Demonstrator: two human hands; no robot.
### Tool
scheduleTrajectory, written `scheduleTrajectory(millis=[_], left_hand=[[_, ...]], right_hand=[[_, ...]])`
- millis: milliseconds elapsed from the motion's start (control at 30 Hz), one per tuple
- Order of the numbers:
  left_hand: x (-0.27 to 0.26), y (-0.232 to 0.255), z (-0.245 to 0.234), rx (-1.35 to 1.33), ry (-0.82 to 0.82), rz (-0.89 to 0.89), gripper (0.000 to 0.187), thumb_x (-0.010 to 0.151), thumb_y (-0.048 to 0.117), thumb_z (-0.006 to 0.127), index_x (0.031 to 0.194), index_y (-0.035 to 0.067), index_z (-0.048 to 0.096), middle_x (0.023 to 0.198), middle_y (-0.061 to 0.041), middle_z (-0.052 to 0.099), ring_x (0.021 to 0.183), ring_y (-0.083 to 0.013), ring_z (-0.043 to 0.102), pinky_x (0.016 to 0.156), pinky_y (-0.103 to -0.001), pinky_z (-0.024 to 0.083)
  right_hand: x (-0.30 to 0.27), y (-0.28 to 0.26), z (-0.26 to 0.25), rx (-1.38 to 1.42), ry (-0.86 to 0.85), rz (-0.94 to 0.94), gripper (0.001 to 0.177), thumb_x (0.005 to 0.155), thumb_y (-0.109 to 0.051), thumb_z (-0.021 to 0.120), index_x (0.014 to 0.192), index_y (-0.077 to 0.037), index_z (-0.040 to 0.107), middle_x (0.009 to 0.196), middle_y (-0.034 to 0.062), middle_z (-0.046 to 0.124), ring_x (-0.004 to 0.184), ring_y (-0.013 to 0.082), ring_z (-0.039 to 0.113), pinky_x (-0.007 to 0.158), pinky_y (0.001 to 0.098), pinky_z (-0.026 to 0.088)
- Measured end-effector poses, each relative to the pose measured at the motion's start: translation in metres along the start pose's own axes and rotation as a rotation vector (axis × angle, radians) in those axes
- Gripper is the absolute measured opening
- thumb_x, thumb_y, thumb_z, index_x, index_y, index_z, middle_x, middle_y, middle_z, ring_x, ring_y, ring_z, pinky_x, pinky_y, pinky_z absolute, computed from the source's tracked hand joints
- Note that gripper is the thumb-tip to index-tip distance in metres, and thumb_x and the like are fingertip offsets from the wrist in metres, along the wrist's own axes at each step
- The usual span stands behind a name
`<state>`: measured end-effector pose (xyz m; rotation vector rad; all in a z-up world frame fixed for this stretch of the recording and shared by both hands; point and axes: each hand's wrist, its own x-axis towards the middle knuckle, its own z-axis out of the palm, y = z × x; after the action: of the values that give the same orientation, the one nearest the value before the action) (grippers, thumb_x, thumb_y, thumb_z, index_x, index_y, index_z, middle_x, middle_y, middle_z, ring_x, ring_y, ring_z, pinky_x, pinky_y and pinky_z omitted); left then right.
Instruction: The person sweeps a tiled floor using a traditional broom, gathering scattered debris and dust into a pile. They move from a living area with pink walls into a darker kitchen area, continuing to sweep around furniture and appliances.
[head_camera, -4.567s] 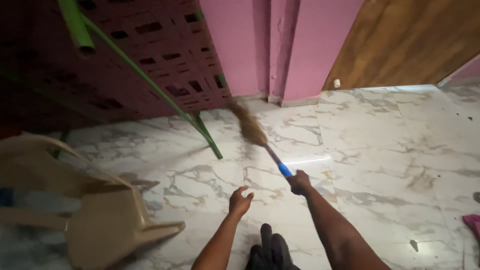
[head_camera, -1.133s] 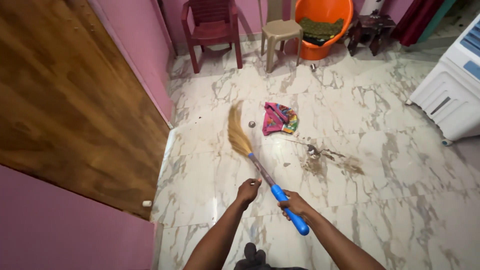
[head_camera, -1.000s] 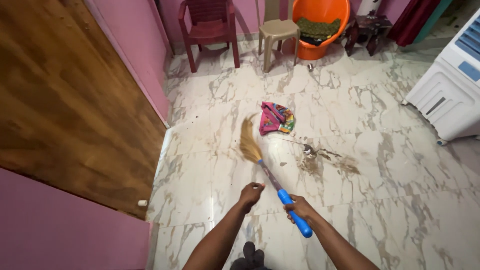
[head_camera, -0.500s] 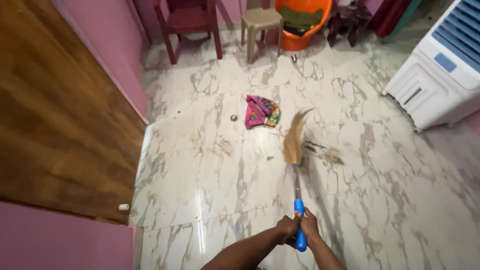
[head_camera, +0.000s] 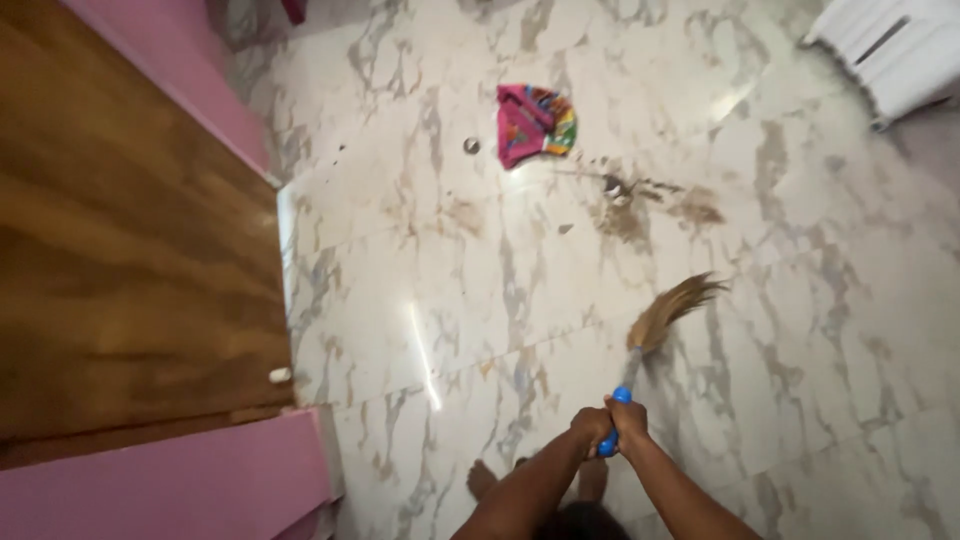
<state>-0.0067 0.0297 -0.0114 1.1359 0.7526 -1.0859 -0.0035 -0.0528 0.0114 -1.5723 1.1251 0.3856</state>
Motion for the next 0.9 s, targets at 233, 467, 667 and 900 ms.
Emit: scheduleTrajectory(millis=[233,467,667,900], left_hand=[[-0.014,-0.036,-0.122,-0.364,0.118,0.098,0.032,0.103,0.019,0.050,0.091,-0.005,0.067,0.069,-0.020,0.065,0.048,-0.0249,0.062,0.038,-0.038,0.047],[-0.023,0.002,-0.214,-0.425,0.369,0.304,0.032,0.101,0.018,0.052,0.093,-0.010,0.065,0.070,-0.022,0.065,0.045,-0.0253,0.059,0.037,-0.040,0.040],[-0.078,0.043,-0.195,-0.361,0.548,0.302,0.040,0.103,0.031,0.048,0.140,0.016,0.054,0.100,-0.016,0.071,0.066,-0.0202,0.069,0.054,-0.035,0.055],[-0.078,-0.015,-0.179,-0.310,0.169,0.282,0.043,0.108,0.041,0.036,0.144,0.022,0.050,0.097,-0.010,0.067,0.063,-0.0222,0.063,0.048,-0.036,0.052]], right_hand=[[-0.016,0.026,0.126,-0.548,-0.216,-0.197,0.030,0.081,-0.020,0.070,0.095,0.006,0.073,0.089,0.0232,0.076,0.080,0.0355,0.075,0.073,0.0489,0.057],[-0.011,-0.006,0.256,-0.688,-0.482,-0.313,0.035,0.085,-0.023,0.071,0.104,0.005,0.073,0.097,0.0230,0.076,0.087,0.0327,0.075,0.077,0.0458,0.058],[-0.011,-0.027,0.252,-0.339,-0.547,-0.374,0.047,0.088,-0.015,0.072,0.129,0.001,0.059,0.099,0.0185,0.074,0.083,0.0243,0.071,0.075,0.0387,0.058],[-0.051,0.022,0.186,-0.299,-0.253,-0.440,0.045,0.088,-0.018,0.068,0.129,-0.001,0.063,0.100,0.0176,0.074,0.086,0.0266,0.070,0.078,0.0400,0.055]])
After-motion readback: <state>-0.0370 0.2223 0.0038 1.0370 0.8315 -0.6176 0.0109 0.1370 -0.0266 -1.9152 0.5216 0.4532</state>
